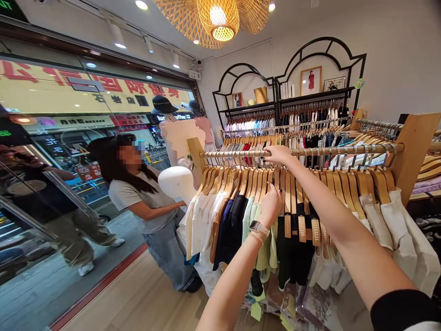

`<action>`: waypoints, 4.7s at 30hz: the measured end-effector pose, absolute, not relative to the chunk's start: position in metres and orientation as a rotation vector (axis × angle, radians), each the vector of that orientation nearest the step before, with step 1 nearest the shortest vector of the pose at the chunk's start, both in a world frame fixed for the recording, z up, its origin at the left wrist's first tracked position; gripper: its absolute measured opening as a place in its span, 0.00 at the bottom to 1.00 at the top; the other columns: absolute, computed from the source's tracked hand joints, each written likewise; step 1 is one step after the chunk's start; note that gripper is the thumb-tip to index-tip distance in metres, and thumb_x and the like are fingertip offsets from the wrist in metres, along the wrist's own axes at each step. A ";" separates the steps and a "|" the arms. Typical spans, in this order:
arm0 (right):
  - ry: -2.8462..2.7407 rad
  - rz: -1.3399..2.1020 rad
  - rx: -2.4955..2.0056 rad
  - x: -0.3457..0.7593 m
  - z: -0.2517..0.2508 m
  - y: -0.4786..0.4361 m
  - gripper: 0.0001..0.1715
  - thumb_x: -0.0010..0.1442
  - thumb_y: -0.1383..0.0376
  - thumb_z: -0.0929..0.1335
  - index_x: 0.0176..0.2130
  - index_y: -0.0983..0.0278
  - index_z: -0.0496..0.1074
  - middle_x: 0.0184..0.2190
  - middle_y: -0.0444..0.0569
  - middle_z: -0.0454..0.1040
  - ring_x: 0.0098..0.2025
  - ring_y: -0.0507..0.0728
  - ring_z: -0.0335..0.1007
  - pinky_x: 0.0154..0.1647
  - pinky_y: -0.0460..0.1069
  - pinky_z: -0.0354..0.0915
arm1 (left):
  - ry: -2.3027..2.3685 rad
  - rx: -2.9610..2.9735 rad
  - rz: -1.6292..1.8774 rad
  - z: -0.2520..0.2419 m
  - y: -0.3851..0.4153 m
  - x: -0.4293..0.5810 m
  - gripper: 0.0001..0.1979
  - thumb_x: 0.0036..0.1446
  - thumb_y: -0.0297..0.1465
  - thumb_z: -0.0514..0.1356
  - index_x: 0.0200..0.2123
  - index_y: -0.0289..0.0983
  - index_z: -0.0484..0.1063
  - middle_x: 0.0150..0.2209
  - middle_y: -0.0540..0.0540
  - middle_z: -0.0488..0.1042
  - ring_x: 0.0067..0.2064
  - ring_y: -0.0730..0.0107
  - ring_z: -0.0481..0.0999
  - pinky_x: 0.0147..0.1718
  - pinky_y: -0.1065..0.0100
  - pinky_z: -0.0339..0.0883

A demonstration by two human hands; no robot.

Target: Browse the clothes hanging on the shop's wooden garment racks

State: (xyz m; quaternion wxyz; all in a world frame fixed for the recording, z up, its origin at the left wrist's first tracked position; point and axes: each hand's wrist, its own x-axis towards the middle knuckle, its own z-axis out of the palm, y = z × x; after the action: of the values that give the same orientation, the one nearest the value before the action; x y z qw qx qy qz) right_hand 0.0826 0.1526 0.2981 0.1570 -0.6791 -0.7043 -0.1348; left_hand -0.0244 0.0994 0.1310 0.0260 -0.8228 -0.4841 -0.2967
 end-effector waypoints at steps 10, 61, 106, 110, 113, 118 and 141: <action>-2.005 -0.386 -1.971 0.082 0.299 0.150 0.45 0.64 0.54 0.70 0.73 0.52 0.51 0.60 0.50 0.75 0.51 0.62 0.77 0.47 0.52 0.70 | -1.531 -2.525 -0.911 0.131 0.100 -0.023 0.29 0.72 0.32 0.46 0.69 0.18 0.51 0.43 0.30 0.82 0.44 0.57 0.84 0.37 0.66 0.73; -1.997 -0.670 -1.597 0.128 0.281 0.149 0.25 0.66 0.54 0.68 0.59 0.58 0.74 0.54 0.49 0.79 0.53 0.66 0.77 0.49 0.57 0.72 | -0.912 -2.647 -1.493 0.062 0.051 -0.067 0.23 0.69 0.29 0.51 0.65 0.38 0.65 0.67 0.42 0.67 0.72 0.52 0.56 0.67 0.48 0.61; -1.850 -0.815 -1.786 0.102 0.272 0.141 0.28 0.72 0.55 0.53 0.60 0.58 0.70 0.55 0.52 0.78 0.51 0.63 0.73 0.55 0.58 0.59 | -0.634 -2.565 -1.008 0.031 0.054 -0.112 0.36 0.63 0.29 0.53 0.73 0.37 0.50 0.74 0.45 0.50 0.75 0.56 0.45 0.73 0.45 0.35; -1.835 -0.719 -1.807 0.101 0.275 0.144 0.28 0.71 0.52 0.55 0.58 0.59 0.71 0.50 0.53 0.80 0.47 0.64 0.74 0.55 0.60 0.58 | -0.655 -2.614 -1.050 0.030 0.049 -0.114 0.38 0.62 0.33 0.55 0.73 0.35 0.48 0.75 0.44 0.47 0.75 0.54 0.45 0.73 0.45 0.32; -1.838 -0.698 -1.793 0.101 0.276 0.147 0.29 0.70 0.49 0.55 0.56 0.59 0.71 0.48 0.53 0.81 0.45 0.63 0.74 0.55 0.61 0.58 | -0.689 -2.630 -1.049 0.027 0.044 -0.116 0.37 0.65 0.36 0.55 0.74 0.36 0.47 0.75 0.44 0.48 0.75 0.54 0.47 0.73 0.45 0.32; -1.820 -0.666 -1.848 0.099 0.277 0.147 0.29 0.69 0.48 0.58 0.57 0.58 0.72 0.50 0.52 0.80 0.47 0.63 0.74 0.56 0.61 0.57 | -0.767 -2.573 -1.051 0.013 0.034 -0.120 0.36 0.65 0.27 0.52 0.74 0.41 0.45 0.74 0.47 0.50 0.75 0.55 0.47 0.73 0.42 0.34; -1.826 -0.676 -1.887 0.100 0.277 0.144 0.27 0.68 0.52 0.59 0.61 0.57 0.69 0.46 0.53 0.80 0.47 0.64 0.74 0.55 0.61 0.57 | -0.972 -2.553 -1.141 -0.006 0.017 -0.140 0.48 0.55 0.16 0.51 0.74 0.31 0.30 0.75 0.33 0.43 0.75 0.49 0.43 0.69 0.48 0.57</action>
State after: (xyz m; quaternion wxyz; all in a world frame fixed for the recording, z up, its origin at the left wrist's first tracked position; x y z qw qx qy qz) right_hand 0.0997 0.1442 0.2767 0.2134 -0.6798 -0.6580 -0.2437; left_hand -0.1398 0.0171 -0.0057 0.0908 -0.8589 -0.3269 -0.3837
